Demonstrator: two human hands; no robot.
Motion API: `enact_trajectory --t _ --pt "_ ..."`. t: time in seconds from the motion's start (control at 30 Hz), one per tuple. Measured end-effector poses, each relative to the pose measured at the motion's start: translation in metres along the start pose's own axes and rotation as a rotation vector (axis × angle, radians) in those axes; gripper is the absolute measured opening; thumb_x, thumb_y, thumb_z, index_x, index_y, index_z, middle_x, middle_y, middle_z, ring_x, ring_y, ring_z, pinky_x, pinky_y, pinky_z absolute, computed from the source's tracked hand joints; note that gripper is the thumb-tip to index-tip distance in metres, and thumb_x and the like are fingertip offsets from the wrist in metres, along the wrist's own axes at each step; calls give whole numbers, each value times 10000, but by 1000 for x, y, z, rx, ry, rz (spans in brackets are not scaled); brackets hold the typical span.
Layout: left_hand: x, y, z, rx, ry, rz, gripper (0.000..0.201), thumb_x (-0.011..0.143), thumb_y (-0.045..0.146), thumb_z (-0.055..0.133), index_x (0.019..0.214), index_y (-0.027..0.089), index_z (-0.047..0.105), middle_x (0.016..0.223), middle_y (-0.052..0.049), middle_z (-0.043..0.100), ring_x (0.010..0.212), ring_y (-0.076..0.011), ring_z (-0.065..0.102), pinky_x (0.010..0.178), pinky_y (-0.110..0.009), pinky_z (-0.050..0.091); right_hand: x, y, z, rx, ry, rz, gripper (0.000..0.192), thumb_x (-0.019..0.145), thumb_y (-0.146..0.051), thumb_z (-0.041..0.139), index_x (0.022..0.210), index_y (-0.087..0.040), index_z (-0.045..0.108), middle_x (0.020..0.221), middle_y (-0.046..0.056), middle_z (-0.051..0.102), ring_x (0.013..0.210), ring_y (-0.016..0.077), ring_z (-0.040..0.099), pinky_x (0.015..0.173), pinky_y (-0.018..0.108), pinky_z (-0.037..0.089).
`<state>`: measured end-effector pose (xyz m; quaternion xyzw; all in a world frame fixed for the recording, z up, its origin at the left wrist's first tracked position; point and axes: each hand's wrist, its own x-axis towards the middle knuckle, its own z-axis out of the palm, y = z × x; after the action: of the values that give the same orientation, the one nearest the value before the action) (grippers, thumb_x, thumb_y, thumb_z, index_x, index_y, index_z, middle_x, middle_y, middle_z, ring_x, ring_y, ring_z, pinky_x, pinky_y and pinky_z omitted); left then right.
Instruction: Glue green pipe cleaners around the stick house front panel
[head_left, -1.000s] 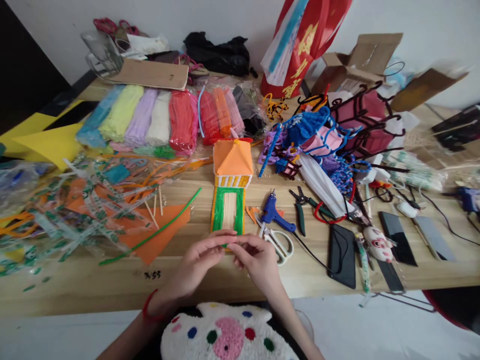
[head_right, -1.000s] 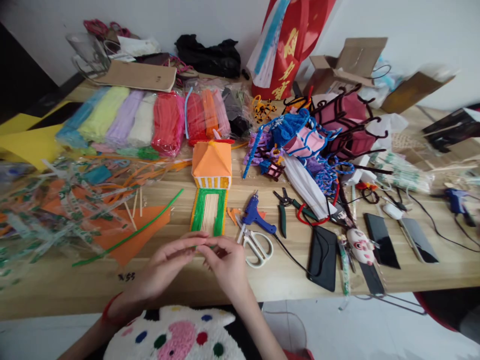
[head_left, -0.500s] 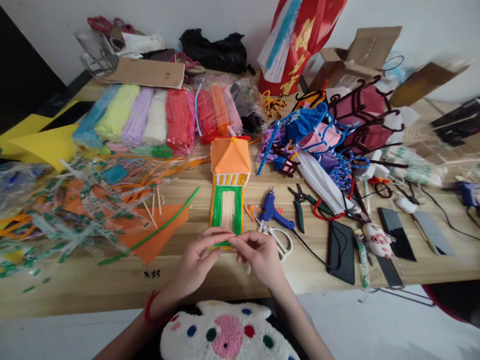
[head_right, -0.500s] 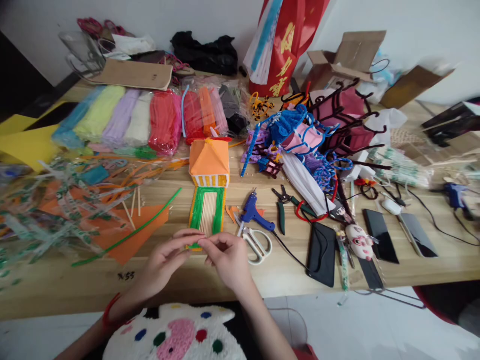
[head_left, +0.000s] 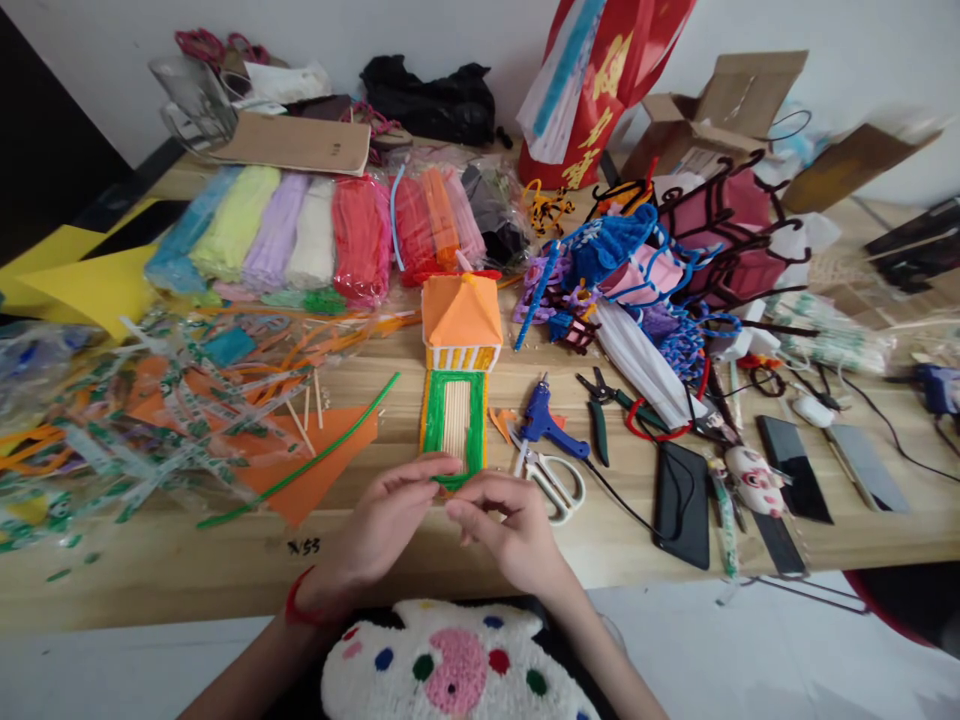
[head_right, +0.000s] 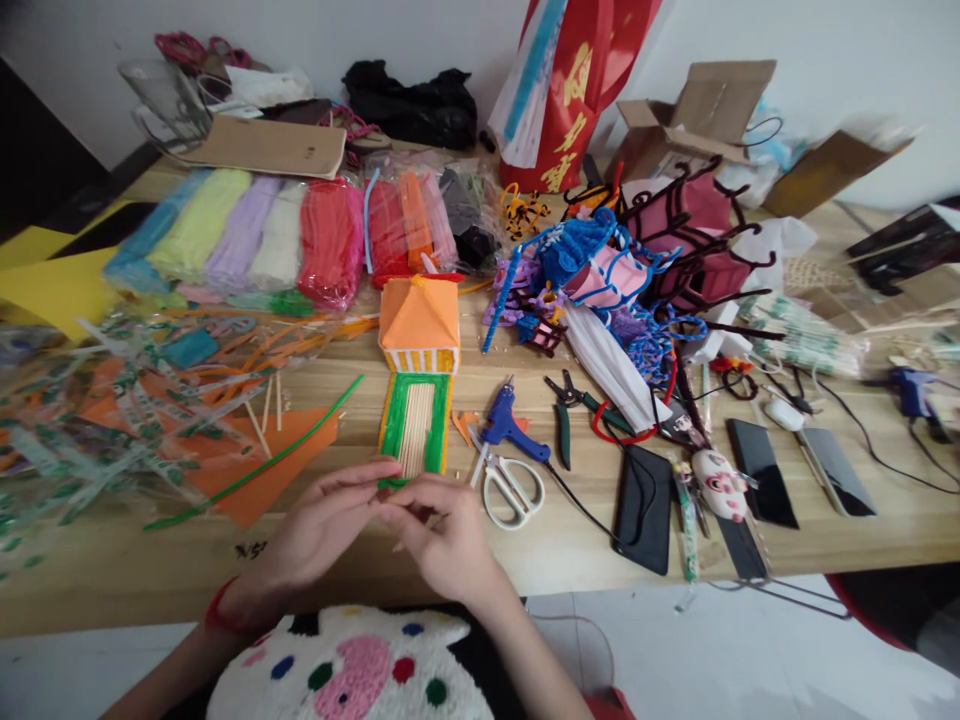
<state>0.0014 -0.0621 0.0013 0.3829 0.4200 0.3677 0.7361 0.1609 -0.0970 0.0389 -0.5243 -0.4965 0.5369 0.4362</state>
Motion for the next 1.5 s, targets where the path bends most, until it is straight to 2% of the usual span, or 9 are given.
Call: enact_trajectory --t 0.1,0.3,0.47,0.6,0.83,0.93,1.27,1.4,1.5 --pt "0 -2 -1 -137 6 -41 197 729 240 642 893 260 749 1074 -64 707 1020 -259 633 870 -440 512 1 2 -3 65 76 77 263 829 -410 616 762 -167 689 642 2 598 469 84 535 442 200 422" --pt "-1 -4 1 -150 -16 -22 209 732 225 638 899 287 748 1071 -36 709 1085 -259 606 910 -441 492 7 6 -3 -3 107 86 244 832 -393 611 791 -160 672 636 -5 589 469 82 536 455 201 410" --pt "-6 -1 0 209 8 105 256 816 291 595 1043 275 712 1207 -42 631 1163 -232 551 1016 -381 441 9 10 2 -109 141 60 246 843 -389 588 814 -165 687 624 2 594 474 92 529 461 209 421" --pt "-10 9 2 543 29 285 274 858 293 549 1093 283 690 1174 -52 615 1120 -214 553 1018 -371 440 11 9 3 -283 149 -46 208 869 -306 531 842 -179 693 660 17 610 543 109 544 502 212 433" --pt "-10 12 7 741 69 475 296 868 218 530 1111 305 674 1126 -53 619 1099 -209 538 991 -378 446 16 2 3 -430 166 -165 152 841 -199 499 780 -184 637 691 18 590 576 112 530 526 213 419" --pt "-10 11 7 705 58 423 288 857 227 548 1103 301 679 1136 -53 618 1103 -211 545 1013 -377 430 17 3 3 -451 191 -165 147 801 -170 503 671 -191 567 625 -4 535 550 108 498 533 218 403" --pt "-11 3 2 282 -59 33 292 830 300 600 1111 283 678 1257 -40 582 1215 -231 503 1028 -347 415 21 7 -1 -450 225 -154 185 716 -157 513 537 -195 481 536 -37 439 520 100 418 513 230 323" --pt "-11 0 -3 164 -53 -36 265 814 263 619 1065 259 703 1231 -48 616 1239 -238 472 1046 -352 360 25 16 -18 -383 319 -97 155 702 -160 530 549 -185 521 544 -34 481 514 94 425 513 225 339" --pt "-10 4 -4 -59 -46 -96 228 783 237 644 994 240 730 1139 -56 671 1093 -208 550 933 -307 415 26 25 -33 -229 324 19 140 767 -258 566 683 -168 633 612 -8 571 519 99 459 503 228 366"
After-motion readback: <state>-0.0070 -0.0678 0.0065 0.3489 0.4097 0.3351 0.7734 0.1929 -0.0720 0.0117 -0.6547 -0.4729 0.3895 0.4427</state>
